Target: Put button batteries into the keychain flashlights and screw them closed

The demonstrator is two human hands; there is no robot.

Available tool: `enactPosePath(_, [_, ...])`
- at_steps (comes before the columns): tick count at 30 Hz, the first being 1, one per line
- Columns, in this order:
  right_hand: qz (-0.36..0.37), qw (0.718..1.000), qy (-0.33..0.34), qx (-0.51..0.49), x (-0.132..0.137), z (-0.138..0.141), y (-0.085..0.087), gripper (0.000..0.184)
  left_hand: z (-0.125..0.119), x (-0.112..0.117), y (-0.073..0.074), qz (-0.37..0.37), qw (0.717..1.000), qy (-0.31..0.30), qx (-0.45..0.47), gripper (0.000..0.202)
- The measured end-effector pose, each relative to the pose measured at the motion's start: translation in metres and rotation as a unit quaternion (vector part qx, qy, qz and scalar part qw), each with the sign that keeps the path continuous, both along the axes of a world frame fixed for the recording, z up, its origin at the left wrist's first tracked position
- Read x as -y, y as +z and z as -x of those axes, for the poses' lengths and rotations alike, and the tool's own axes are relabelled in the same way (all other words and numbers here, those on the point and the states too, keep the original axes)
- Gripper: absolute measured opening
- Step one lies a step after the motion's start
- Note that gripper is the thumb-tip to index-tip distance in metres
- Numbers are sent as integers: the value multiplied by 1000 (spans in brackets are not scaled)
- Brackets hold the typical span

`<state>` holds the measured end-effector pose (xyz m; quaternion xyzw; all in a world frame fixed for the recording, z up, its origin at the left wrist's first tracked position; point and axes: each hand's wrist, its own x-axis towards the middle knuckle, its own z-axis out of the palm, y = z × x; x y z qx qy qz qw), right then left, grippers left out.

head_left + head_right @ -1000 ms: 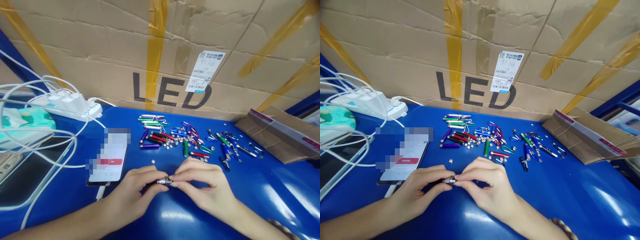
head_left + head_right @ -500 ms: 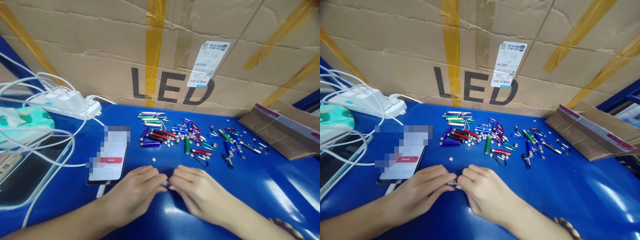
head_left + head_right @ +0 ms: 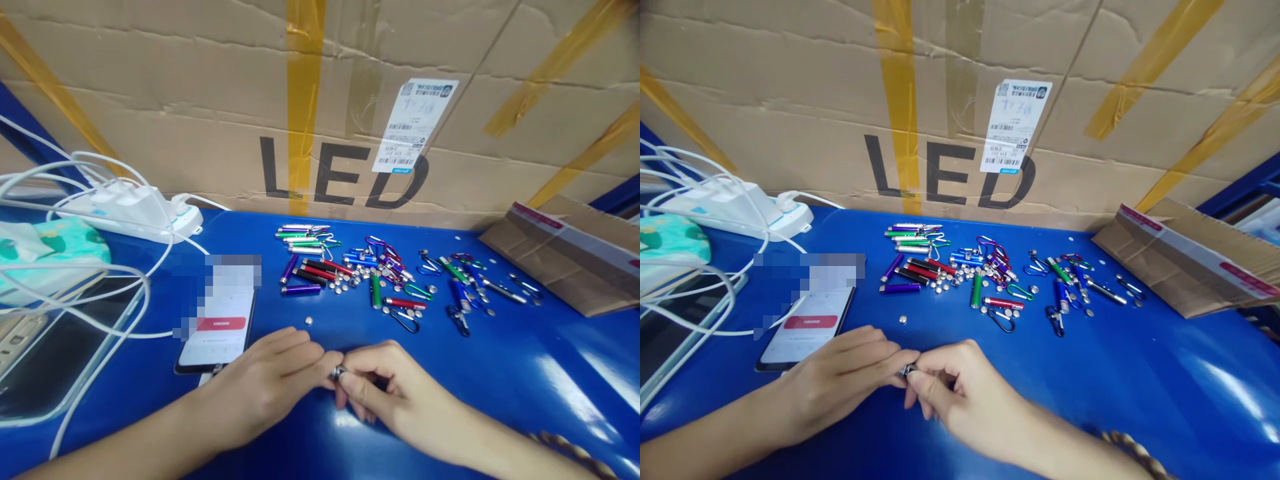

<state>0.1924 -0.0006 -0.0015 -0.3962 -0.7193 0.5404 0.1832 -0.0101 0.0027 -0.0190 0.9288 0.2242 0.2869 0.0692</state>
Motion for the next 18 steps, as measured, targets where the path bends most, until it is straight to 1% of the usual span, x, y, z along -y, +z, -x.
enactPosePath(2, [25,1000,-3,-11,-3,-2,3,34,0,-3,-2,80,996,-8,41,36])
enactPosePath(3, [21,1000,-7,-10,-5,-3,4,34,-1,-4,-2,113,991,-7,67,40])
enactPosePath(5, [-14,1000,-21,-1,-9,-6,8,33,-4,-5,-1,155,981,9,118,40])
enactPosePath(8, [-94,994,-45,15,-14,-10,10,29,-9,-5,2,188,969,38,156,30])
enactPosePath(10, [-164,985,-59,12,-16,-13,9,22,-11,-4,3,205,963,55,165,27])
enactPosePath(12, [-245,967,-64,1,-18,-17,7,19,-12,-3,3,223,956,85,173,27])
enactPosePath(15, [-339,939,-50,-2,-24,-25,5,26,-13,-3,5,259,941,131,177,26])
enactPosePath(17, [-395,917,-54,33,-31,-34,7,24,-13,-4,9,295,928,147,171,23])
enactPosePath(18, [-425,901,-65,65,-36,-40,10,22,-13,-5,11,317,920,155,170,22])
